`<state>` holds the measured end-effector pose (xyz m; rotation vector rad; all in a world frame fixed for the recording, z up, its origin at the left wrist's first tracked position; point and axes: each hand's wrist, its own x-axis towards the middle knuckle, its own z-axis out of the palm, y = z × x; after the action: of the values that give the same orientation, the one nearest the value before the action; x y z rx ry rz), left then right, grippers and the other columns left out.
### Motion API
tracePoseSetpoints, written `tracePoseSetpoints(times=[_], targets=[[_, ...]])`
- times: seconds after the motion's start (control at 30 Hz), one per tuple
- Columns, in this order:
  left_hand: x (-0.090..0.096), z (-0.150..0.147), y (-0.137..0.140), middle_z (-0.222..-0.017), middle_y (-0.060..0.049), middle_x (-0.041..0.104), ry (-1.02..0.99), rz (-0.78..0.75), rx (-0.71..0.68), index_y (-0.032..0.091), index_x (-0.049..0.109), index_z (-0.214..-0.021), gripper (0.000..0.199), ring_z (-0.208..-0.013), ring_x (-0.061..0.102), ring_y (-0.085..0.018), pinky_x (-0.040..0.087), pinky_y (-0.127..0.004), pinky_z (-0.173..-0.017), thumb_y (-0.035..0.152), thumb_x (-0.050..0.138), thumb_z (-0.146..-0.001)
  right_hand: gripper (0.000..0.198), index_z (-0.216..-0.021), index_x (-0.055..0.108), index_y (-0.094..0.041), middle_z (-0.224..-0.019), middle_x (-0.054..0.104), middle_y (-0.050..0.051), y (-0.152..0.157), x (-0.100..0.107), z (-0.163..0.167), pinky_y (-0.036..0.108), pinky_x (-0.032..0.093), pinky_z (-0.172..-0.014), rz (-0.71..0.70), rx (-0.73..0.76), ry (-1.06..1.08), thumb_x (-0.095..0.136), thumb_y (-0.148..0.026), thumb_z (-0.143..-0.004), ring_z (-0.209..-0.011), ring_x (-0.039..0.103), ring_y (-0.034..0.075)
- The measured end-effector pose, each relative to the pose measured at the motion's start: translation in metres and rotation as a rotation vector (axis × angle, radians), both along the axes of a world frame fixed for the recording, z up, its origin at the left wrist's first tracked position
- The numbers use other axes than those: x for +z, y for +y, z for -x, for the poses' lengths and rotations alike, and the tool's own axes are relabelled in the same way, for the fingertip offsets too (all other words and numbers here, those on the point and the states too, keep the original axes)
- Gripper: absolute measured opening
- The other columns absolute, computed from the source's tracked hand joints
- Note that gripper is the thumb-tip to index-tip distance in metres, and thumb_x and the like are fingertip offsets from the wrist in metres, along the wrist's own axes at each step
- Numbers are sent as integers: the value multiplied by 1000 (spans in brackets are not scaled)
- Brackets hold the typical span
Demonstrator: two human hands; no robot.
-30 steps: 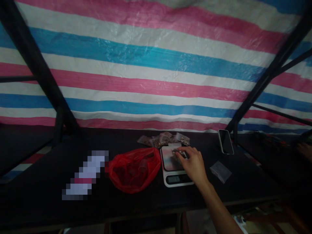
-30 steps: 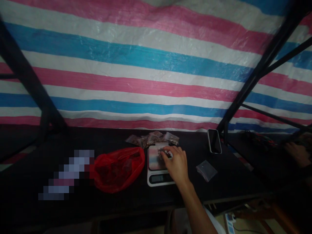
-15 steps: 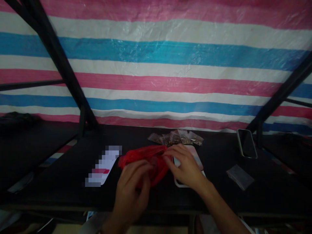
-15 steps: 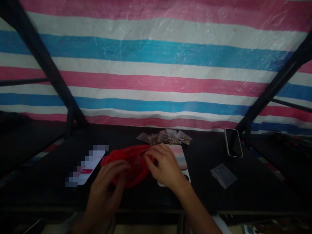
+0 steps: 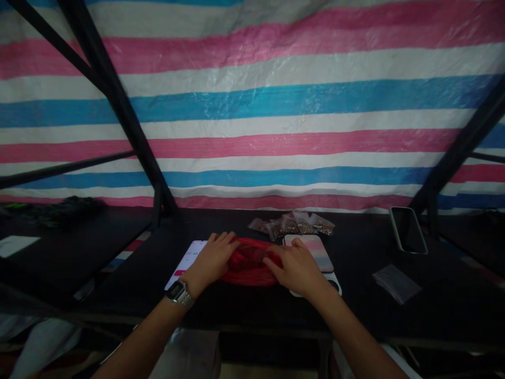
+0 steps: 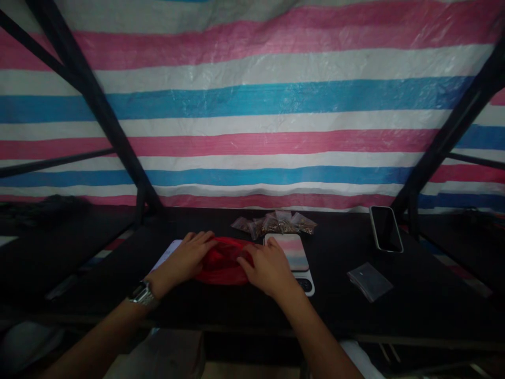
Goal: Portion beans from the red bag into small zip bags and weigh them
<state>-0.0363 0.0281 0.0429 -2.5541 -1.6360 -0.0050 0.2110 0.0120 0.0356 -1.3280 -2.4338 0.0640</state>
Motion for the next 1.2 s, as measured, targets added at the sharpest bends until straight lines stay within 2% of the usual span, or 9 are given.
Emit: tracePoseSetpoints(times=[0.1, 0.2, 0.33, 0.43, 0.53, 0.7, 0.87, 1.07, 1.2], targets=[[20, 9, -3, -148, -16, 60, 31, 28, 12, 25, 73, -131, 67, -133, 57, -38, 43, -59, -108, -6, 54, -75, 32, -128, 73, -25, -111, 82, 8, 0, 5, 0, 41, 34, -91, -19, -26, -14, 52, -29, -104, -95, 73, 26], [37, 18, -10, -155, -13, 55, 64, 110, 38, 35, 75, -130, 76, -140, 51, -40, 43, -61, -107, -8, 56, -71, 46, -135, 69, -24, -111, 80, 9, -2, 9, 2, 39, 34, -90, -3, -28, -21, 57, -19, -91, -98, 72, 26], [44, 31, -18, -165, -5, 44, 12, 67, -45, 48, 67, -138, 75, -146, 42, -39, 42, -62, -110, 2, 62, -79, 67, -148, 59, -20, -120, 76, 13, -4, 9, 6, 40, 37, -92, 34, -15, -26, 58, -17, -81, -106, 69, 28], [38, 33, -17, -166, -8, 43, -5, 53, -50, 46, 66, -140, 68, -144, 44, -43, 42, -65, -111, 11, 67, -82, 70, -149, 57, -16, -125, 72, 16, -4, 3, 10, 42, 38, -96, 41, 2, -44, 59, -18, -78, -110, 68, 31], [27, 26, -21, -168, -10, 40, -43, 106, -60, 43, 62, -146, 76, -147, 43, -42, 40, -67, -116, 6, 65, -80, 62, -137, 64, -9, -128, 69, 19, -3, -5, 15, 44, 39, -101, 74, 21, -86, 62, -19, -76, -110, 66, 32], [-4, 10, -42, -177, -6, 26, -310, -33, -155, 38, 38, -162, 73, -160, 28, -33, 32, -59, -127, 23, 63, -96, 59, -134, 67, -15, -136, 66, 14, -5, -7, 14, 43, 38, -106, 70, 142, -17, 60, -12, -76, -121, 58, 30], [-36, 9, -41, -175, -13, 29, -310, 144, -174, 30, 26, -167, 106, -161, 27, -36, 26, -62, -129, 43, 84, -80, 57, -132, 69, -23, -139, 66, 8, -4, -9, 12, 42, 38, -103, 95, 282, -29, 63, -8, -78, -119, 55, 27], [-32, 3, -25, -175, -21, 24, -241, 259, -82, 15, 33, -164, 107, -163, 20, -37, 19, -60, -132, 48, 85, -76, 33, -122, 70, -21, -125, 75, 8, 3, -14, 13, 40, 39, -99, 146, 262, 86, 62, -12, -92, -114, 62, 25], [-27, 0, -21, -174, -20, 27, -273, 272, -104, 18, 35, -164, 110, -162, 23, -39, 19, -62, -131, 56, 86, -74, 26, -122, 67, -24, -120, 77, 6, 16, -7, 13, 39, 41, -99, 115, 125, 318, 61, -20, -97, -109, 68, 23]])
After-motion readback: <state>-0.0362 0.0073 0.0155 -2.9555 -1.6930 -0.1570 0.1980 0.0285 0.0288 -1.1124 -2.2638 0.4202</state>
